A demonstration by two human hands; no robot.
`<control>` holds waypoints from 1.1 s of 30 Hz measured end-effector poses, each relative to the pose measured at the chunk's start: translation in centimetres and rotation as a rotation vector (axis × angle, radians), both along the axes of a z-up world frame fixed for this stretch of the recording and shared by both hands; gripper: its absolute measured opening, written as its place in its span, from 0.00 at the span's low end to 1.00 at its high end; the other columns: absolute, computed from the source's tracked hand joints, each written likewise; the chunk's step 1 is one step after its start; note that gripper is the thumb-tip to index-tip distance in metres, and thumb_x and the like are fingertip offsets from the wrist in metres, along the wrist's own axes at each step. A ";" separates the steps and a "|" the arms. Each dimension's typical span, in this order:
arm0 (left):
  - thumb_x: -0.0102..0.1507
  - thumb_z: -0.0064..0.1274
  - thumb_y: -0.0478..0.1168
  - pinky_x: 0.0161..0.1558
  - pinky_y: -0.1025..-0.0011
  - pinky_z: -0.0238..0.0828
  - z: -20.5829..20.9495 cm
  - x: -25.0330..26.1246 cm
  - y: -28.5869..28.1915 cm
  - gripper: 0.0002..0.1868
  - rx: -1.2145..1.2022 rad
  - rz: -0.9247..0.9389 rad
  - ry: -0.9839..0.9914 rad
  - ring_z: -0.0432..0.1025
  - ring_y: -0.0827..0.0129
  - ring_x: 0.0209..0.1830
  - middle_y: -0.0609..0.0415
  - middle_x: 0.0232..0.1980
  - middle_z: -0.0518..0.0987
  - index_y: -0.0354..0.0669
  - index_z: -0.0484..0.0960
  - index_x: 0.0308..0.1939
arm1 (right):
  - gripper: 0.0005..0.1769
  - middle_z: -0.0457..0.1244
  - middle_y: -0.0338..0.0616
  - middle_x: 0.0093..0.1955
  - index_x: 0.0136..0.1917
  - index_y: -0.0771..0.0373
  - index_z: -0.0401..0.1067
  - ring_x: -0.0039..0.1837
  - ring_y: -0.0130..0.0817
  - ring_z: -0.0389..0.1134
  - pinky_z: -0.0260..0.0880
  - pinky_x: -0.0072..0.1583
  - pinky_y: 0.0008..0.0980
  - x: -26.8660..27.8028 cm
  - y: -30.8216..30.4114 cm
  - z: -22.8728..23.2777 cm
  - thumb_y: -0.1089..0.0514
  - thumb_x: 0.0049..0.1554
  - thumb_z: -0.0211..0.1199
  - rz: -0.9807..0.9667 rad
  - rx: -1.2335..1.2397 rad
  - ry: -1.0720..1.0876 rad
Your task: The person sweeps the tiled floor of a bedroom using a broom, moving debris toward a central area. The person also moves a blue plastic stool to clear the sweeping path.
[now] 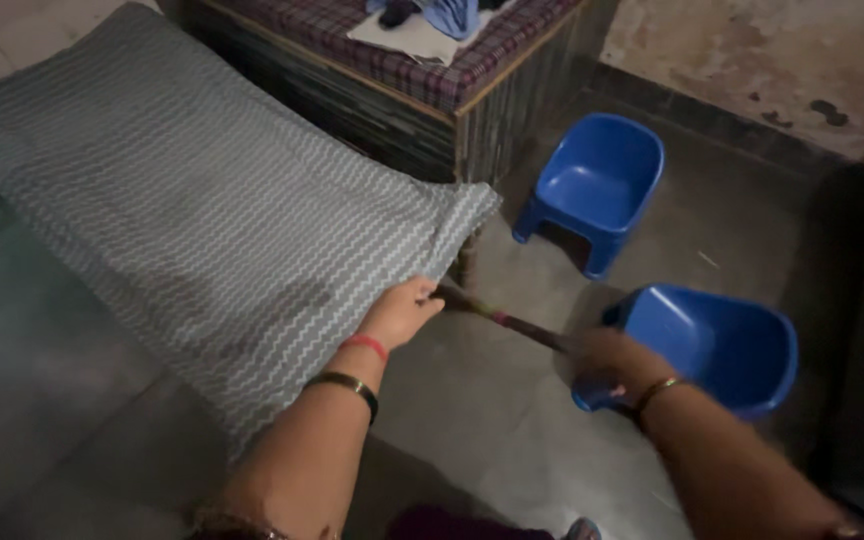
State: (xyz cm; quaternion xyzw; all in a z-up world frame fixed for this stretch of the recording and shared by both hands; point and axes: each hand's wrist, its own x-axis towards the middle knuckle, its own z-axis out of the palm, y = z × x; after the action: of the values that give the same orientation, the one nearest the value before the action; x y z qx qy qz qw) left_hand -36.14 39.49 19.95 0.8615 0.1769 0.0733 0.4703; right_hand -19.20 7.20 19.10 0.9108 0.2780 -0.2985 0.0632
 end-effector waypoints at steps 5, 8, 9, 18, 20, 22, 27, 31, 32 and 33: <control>0.61 0.59 0.47 0.54 0.65 0.74 -0.1 -1.7 1.7 0.24 -0.052 0.019 0.071 0.80 0.58 0.53 0.45 0.53 0.85 0.42 0.79 0.59 | 0.14 0.70 0.54 0.49 0.51 0.62 0.77 0.51 0.48 0.72 0.74 0.53 0.45 -2.4 3.3 -3.1 0.57 0.51 0.68 0.198 0.002 -0.094; 0.61 0.60 0.47 0.54 0.64 0.74 -0.5 -1.7 2.3 0.24 -0.072 0.027 0.067 0.80 0.58 0.52 0.45 0.53 0.85 0.41 0.79 0.58 | 0.14 0.71 0.55 0.46 0.52 0.64 0.74 0.47 0.47 0.74 0.74 0.49 0.43 -3.6 5.1 -0.6 0.58 0.53 0.65 0.127 -0.068 0.039; 0.61 0.60 0.47 0.53 0.64 0.74 -0.6 -1.6 2.4 0.24 -0.080 0.031 0.063 0.80 0.58 0.52 0.45 0.52 0.85 0.41 0.79 0.58 | 0.14 0.71 0.55 0.45 0.53 0.65 0.73 0.44 0.46 0.75 0.74 0.47 0.43 -3.5 5.3 0.6 0.58 0.55 0.64 0.080 -0.095 0.104; 0.62 0.59 0.47 0.53 0.67 0.76 -1.2 0.8 1.7 0.23 -0.127 -0.034 -0.047 0.81 0.61 0.50 0.45 0.49 0.85 0.39 0.79 0.57 | 0.12 0.70 0.52 0.34 0.44 0.69 0.74 0.33 0.39 0.72 0.72 0.35 0.39 -3.1 7.4 -2.1 0.56 0.59 0.63 -0.233 0.260 0.401; 0.62 0.60 0.46 0.54 0.67 0.75 -0.9 1.9 1.4 0.23 -0.179 -0.025 -0.082 0.80 0.62 0.51 0.46 0.50 0.85 0.38 0.79 0.57 | 0.17 0.67 0.51 0.30 0.41 0.72 0.75 0.28 0.39 0.68 0.68 0.32 0.41 -3.5 8.9 -4.5 0.53 0.61 0.60 -0.405 0.269 0.515; 0.62 0.60 0.45 0.54 0.68 0.74 -0.5 2.4 0.9 0.23 -0.223 -0.017 -0.100 0.79 0.64 0.51 0.47 0.50 0.85 0.37 0.79 0.57 | 0.20 0.64 0.53 0.27 0.39 0.74 0.74 0.25 0.42 0.63 0.63 0.29 0.43 -3.6 10.4 -6.4 0.52 0.62 0.58 -0.531 0.331 0.645; 0.64 0.57 0.44 0.50 0.71 0.75 0.1 3.6 1.2 0.22 -0.386 -0.052 -0.141 0.79 0.67 0.46 0.48 0.48 0.86 0.36 0.78 0.58 | 0.18 0.63 0.53 0.27 0.33 0.70 0.70 0.24 0.41 0.58 0.54 0.27 0.39 -2.2 13.1 -9.6 0.56 0.61 0.57 -0.645 0.501 0.804; 0.64 0.57 0.46 0.48 0.71 0.74 0.9 4.2 1.8 0.23 -0.410 0.002 -0.084 0.77 0.70 0.43 0.50 0.46 0.83 0.38 0.79 0.59 | 0.14 0.58 0.49 0.27 0.33 0.65 0.64 0.26 0.39 0.58 0.57 0.28 0.36 -1.1 14.0 -12.3 0.60 0.60 0.57 -0.916 0.842 0.959; 0.64 0.57 0.46 0.47 0.71 0.74 1.0 4.1 1.8 0.22 -0.400 0.017 -0.080 0.77 0.69 0.43 0.50 0.46 0.83 0.38 0.79 0.58 | 0.16 0.55 0.47 0.26 0.32 0.64 0.61 0.25 0.39 0.56 0.55 0.26 0.36 -1.0 14.3 -13.2 0.59 0.60 0.56 -0.897 0.883 0.969; 0.64 0.56 0.47 0.47 0.71 0.74 1.1 4.0 1.7 0.22 -0.391 0.033 -0.076 0.77 0.69 0.42 0.50 0.45 0.83 0.37 0.80 0.58 | 0.17 0.51 0.46 0.24 0.30 0.62 0.58 0.24 0.38 0.54 0.52 0.25 0.35 -0.9 14.5 -14.2 0.57 0.59 0.54 -0.877 0.924 0.979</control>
State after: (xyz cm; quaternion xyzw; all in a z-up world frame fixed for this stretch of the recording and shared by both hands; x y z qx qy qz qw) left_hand -32.12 41.19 21.01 0.7473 0.1839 0.0779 0.6337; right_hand -20.13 21.70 4.92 0.6370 -0.0136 -0.5164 -0.5722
